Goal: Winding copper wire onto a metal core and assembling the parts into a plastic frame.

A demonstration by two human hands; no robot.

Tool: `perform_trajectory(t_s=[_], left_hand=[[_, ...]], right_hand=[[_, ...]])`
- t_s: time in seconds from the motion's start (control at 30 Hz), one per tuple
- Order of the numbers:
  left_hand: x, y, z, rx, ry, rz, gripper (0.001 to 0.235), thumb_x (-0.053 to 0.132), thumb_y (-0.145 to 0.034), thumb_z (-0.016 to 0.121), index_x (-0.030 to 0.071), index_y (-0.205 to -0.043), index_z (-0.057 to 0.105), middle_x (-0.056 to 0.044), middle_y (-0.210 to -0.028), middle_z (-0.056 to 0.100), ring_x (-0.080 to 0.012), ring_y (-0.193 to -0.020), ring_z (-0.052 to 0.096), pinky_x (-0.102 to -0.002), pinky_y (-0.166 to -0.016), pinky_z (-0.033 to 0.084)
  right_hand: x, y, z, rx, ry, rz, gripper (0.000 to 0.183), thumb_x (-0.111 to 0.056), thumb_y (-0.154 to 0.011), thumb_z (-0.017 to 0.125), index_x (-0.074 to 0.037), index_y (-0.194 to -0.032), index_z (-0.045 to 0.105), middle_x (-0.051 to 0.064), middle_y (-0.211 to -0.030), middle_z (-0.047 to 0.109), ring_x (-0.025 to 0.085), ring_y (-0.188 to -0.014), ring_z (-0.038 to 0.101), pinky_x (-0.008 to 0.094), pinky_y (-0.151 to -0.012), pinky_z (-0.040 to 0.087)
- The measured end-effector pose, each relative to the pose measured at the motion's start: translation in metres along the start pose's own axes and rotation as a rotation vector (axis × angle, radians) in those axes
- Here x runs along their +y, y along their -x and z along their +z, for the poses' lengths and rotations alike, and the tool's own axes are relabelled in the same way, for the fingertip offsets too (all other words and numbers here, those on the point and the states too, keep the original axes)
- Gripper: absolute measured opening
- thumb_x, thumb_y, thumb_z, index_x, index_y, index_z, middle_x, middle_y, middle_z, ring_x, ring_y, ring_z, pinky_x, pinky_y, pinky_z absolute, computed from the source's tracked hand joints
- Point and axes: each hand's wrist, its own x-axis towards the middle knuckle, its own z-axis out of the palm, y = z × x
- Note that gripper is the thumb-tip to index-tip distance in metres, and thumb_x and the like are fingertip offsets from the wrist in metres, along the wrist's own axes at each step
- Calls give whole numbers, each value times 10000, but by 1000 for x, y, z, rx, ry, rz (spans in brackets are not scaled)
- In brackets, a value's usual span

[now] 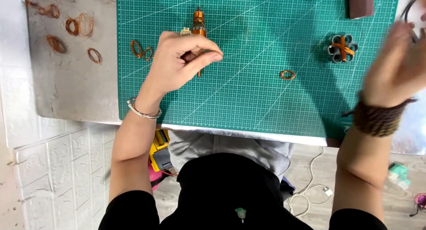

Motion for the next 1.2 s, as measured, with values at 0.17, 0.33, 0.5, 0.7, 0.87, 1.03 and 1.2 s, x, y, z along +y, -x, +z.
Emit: perform_trajectory(t_s=[0.17,0.33,0.5,0.7,0.87,1.03,1.2], left_hand=[[-2,0,7,6,-71,35,77,49,-929,634,9,-882,681,-18,-568,582,-75,-428,432,-187,-459,310],[1,2,11,-47,-161,55,65,88,-920,661,32,-910,693,-1,-610,612,-74,-463,474,-198,-474,329],[1,3,10,-21,-150,55,47,53,-904,685,8,-916,684,-33,-664,616,-98,-498,471,-217,-521,371],[-1,4,11,-60,-209,80,71,79,-912,680,15,-943,676,-46,-744,644,-99,-509,483,-214,-518,383],[1,2,14,-75,-310,116,76,125,-930,669,50,-946,673,-7,-731,602,-92,-496,414,-221,-503,330],[-2,0,18,-42,-412,131,73,109,-901,716,52,-921,674,-39,-827,583,-114,-575,496,-213,-474,382],[-7,-4,27,-38,-581,333,185,209,-853,803,120,-988,712,-50,-1093,616,-246,-1005,529,-379,-851,422]], right_hand=[[-61,-20,31,-157,-457,-231,291,-186,-969,590,45,-1145,579,230,-1184,581,411,-1111,546,573,-950,500],[-68,-16,43,-188,-395,-300,138,-39,-936,651,90,-980,672,186,-931,639,277,-800,621,331,-644,504],[-58,-11,43,-265,-482,-200,189,-110,-957,640,54,-1048,661,108,-843,647,257,-737,578,378,-698,388],[-61,-10,39,-337,-715,-9,274,-224,-893,608,29,-999,599,95,-821,663,217,-747,644,374,-765,474],[-61,-7,44,-323,-847,-39,209,-185,-900,588,7,-964,644,71,-721,691,132,-588,652,320,-684,524],[-72,-20,35,-333,-886,24,110,-41,-891,596,49,-931,645,119,-838,689,225,-699,670,346,-690,556],[-75,-20,37,-352,-1003,146,104,-16,-880,609,51,-955,634,138,-879,699,201,-738,711,287,-688,567]])
